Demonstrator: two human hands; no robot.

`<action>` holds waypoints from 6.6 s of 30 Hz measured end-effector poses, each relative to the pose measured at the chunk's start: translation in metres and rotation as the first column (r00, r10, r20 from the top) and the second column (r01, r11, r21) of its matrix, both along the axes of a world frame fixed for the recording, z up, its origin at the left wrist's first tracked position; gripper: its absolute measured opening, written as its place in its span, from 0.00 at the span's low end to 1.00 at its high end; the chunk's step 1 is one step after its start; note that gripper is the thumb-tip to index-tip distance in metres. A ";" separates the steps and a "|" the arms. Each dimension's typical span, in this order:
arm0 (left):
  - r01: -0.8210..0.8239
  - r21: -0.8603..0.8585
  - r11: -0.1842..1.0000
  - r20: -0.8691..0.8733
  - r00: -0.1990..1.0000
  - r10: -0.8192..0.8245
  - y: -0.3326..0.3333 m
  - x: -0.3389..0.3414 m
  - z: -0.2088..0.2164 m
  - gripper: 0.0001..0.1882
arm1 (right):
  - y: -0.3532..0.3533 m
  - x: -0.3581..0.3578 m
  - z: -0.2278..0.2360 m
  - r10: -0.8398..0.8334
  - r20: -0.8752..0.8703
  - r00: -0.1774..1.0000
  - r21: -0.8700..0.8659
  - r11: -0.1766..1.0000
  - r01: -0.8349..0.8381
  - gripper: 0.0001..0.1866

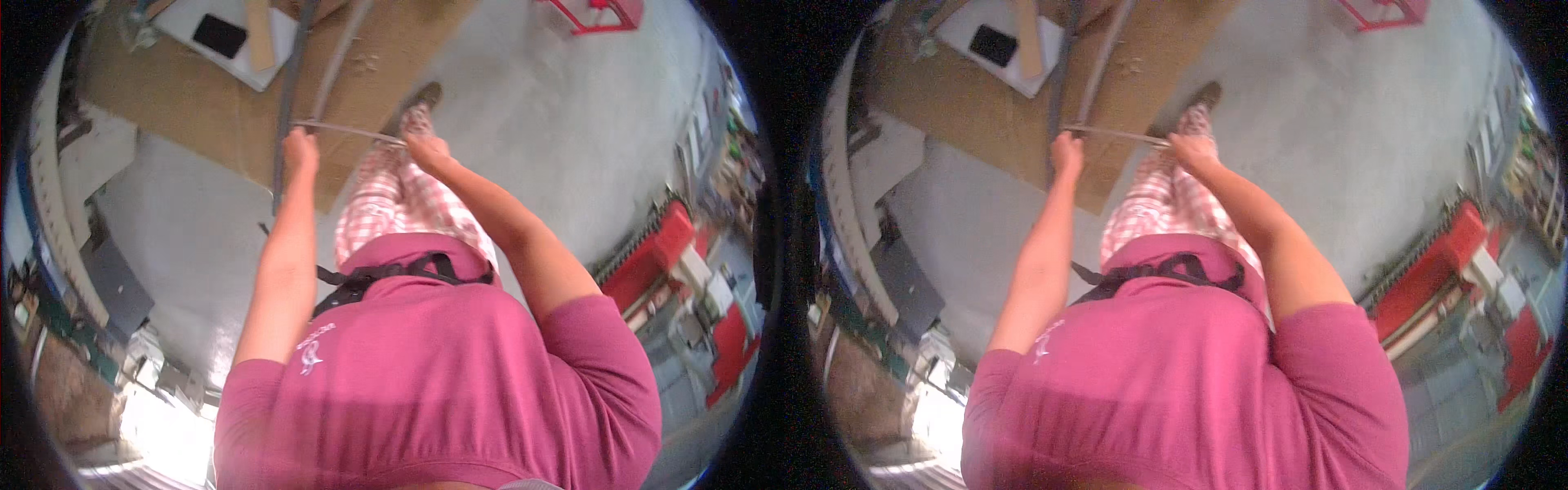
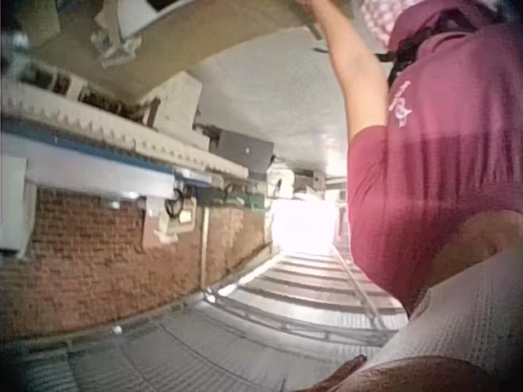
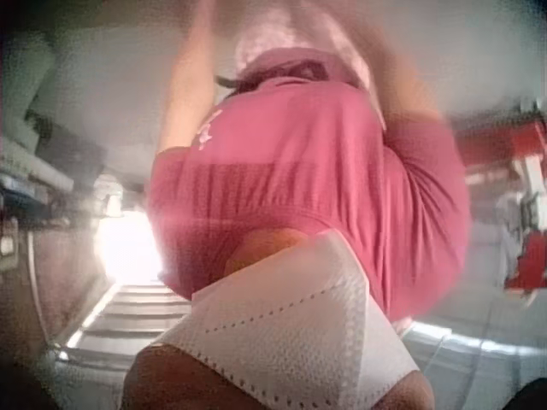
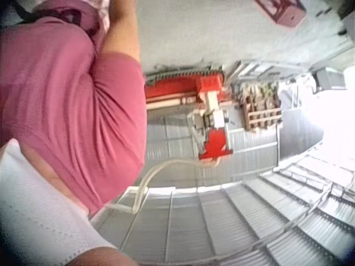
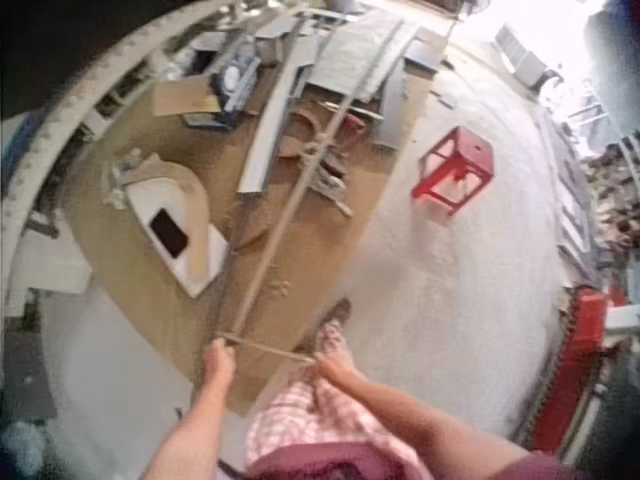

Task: The person scrapes and files curved metal strips on a workbench using a blade, then cuts along a strip using a wire saw tool by hand.

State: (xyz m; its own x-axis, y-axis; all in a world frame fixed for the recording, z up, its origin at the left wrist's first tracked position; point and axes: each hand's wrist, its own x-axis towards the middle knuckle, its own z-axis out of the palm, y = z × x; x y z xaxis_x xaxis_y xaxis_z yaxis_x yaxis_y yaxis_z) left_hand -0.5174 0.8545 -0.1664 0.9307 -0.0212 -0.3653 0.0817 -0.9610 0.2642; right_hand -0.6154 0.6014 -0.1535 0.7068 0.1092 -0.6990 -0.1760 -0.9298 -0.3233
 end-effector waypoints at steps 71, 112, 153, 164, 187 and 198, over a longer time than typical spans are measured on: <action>-0.613 -0.788 0.052 -0.471 0.655 0.591 -0.222 0.087 0.193 0.47 | -0.262 0.072 0.086 -0.322 -0.241 0.916 0.831 0.419 0.366 0.18; -0.627 -0.532 0.569 -0.566 0.763 0.312 -0.224 -0.054 0.390 0.16 | -0.252 0.171 0.273 0.655 0.083 0.751 0.461 0.643 -0.612 0.24; -0.725 -0.624 0.291 -0.419 0.625 0.659 0.050 -0.144 0.329 0.21 | -0.031 0.154 0.166 0.234 -0.267 0.935 0.425 0.899 -0.104 0.19; -0.830 -0.542 -0.130 -0.569 0.248 0.784 0.222 -0.193 0.230 0.20 | 0.048 0.033 0.123 0.267 -0.088 0.960 0.331 0.917 -0.225 0.18; -0.679 -0.668 -0.306 -0.689 0.407 0.600 0.582 0.110 0.036 0.24 | 0.382 -0.082 0.133 -0.566 0.004 0.825 0.383 0.762 0.521 0.13; -0.613 -0.693 -0.379 -0.626 0.251 0.739 0.643 0.419 -0.208 0.17 | 0.464 0.100 0.095 -0.908 0.002 0.420 0.374 0.390 0.842 0.09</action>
State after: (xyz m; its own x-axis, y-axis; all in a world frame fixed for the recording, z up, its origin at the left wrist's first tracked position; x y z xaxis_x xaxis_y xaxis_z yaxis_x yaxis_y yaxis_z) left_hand -0.0986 1.4976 -0.3748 0.5202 0.4919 -0.6982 0.4116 0.5718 0.7096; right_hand -0.5155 1.0654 -0.0588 0.6262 -0.4904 -0.6061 -0.7465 -0.1527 -0.6477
